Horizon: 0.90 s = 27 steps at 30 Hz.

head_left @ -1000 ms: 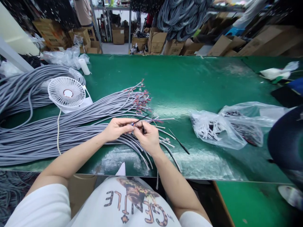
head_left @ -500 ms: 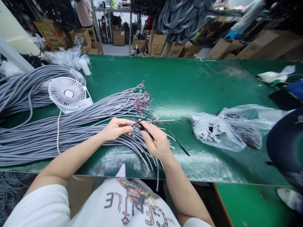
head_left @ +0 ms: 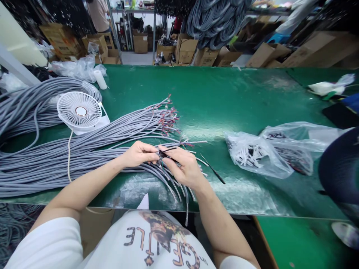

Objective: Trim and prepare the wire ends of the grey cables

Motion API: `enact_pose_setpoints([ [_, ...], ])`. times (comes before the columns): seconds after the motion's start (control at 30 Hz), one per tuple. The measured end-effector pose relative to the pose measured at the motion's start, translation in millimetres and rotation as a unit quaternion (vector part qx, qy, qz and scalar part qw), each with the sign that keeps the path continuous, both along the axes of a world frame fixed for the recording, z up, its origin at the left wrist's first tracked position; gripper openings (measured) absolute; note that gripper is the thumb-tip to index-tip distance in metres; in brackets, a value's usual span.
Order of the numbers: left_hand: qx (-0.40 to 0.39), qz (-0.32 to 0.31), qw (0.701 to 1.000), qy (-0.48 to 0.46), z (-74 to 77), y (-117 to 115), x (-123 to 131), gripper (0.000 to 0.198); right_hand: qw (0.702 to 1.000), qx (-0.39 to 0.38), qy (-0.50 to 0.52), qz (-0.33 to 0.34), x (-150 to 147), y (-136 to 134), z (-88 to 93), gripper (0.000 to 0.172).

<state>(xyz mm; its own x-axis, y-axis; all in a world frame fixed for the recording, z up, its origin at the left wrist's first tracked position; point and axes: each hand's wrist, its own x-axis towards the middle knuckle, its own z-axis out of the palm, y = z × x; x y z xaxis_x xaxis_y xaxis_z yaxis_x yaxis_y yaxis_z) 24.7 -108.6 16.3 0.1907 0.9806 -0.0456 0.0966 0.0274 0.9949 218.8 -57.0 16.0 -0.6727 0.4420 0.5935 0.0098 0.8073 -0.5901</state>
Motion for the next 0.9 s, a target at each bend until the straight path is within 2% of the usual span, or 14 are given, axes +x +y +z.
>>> enact_pose_setpoints([
  [0.17,0.017,-0.032,0.999,0.029,1.8,1.1,-2.0,0.038,0.997,-0.068,0.000,0.030,3.9,3.9,0.2,0.021],
  [0.37,0.027,-0.042,0.998,0.026,2.8,1.0,-2.6,0.038,0.994,-0.097,0.008,0.049,3.1,4.3,-0.1,0.021],
  [0.77,0.036,-0.033,0.998,0.047,-3.5,3.4,4.2,0.041,1.000,-0.014,0.015,-0.010,2.3,-1.8,-5.1,0.025],
  [0.9,0.041,-0.071,0.994,0.071,3.8,4.4,-7.5,0.037,0.999,0.002,0.036,-0.010,-0.2,-1.8,-11.7,0.028],
])
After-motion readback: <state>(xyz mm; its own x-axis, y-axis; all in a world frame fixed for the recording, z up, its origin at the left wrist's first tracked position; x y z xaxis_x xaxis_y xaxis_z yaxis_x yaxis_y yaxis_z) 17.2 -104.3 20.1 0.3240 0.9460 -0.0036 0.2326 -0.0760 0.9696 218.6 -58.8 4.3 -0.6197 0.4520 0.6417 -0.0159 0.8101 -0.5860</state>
